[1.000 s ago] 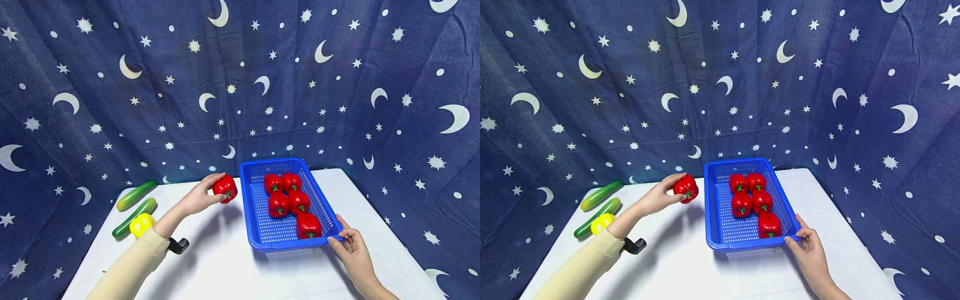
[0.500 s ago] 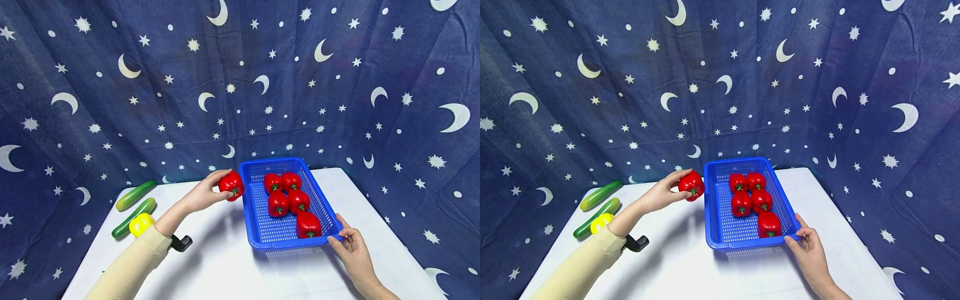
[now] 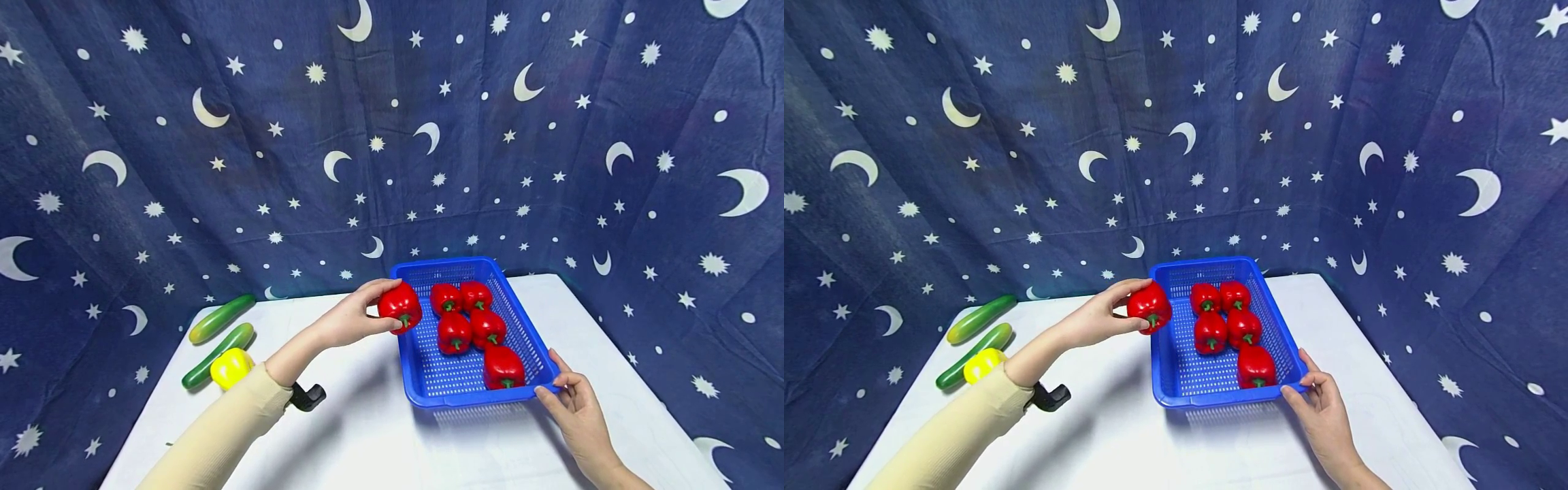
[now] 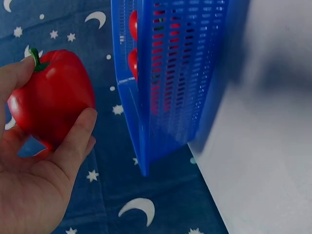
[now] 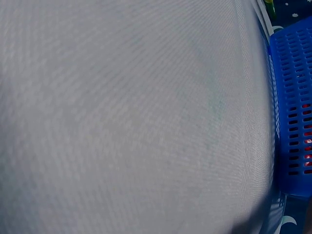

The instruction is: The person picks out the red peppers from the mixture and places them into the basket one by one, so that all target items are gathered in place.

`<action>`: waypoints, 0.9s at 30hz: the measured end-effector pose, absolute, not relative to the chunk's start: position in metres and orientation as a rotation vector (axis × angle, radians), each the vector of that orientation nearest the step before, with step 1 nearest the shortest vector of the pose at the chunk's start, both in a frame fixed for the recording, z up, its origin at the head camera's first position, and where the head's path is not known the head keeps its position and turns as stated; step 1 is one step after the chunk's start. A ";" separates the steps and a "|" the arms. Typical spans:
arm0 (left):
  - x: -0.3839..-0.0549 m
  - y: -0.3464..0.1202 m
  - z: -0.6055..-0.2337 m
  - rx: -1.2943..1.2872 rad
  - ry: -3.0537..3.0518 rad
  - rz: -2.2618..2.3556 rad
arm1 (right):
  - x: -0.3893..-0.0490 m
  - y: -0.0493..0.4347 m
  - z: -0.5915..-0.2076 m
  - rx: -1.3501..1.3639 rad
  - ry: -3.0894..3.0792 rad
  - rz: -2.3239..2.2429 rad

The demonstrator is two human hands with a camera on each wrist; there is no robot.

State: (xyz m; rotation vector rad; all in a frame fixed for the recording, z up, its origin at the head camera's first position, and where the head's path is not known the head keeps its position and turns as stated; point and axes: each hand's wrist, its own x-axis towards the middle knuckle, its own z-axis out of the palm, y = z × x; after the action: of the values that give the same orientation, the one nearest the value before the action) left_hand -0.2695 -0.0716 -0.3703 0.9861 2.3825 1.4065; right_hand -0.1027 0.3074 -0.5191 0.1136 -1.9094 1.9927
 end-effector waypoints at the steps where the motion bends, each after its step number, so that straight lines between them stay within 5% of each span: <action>1: -0.269 -0.069 -0.370 0.990 2.378 1.398 | -0.103 0.307 -0.520 0.117 -1.908 1.988; 27: -0.252 0.002 -0.376 1.151 2.399 0.792 | -0.102 0.307 -0.520 0.107 -1.936 1.966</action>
State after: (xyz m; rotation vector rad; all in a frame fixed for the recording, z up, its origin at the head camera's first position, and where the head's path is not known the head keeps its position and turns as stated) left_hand -0.2516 0.0020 -0.3761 1.1508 2.3986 0.7917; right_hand -0.1023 0.3074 -0.5201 0.1065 -1.9365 1.9658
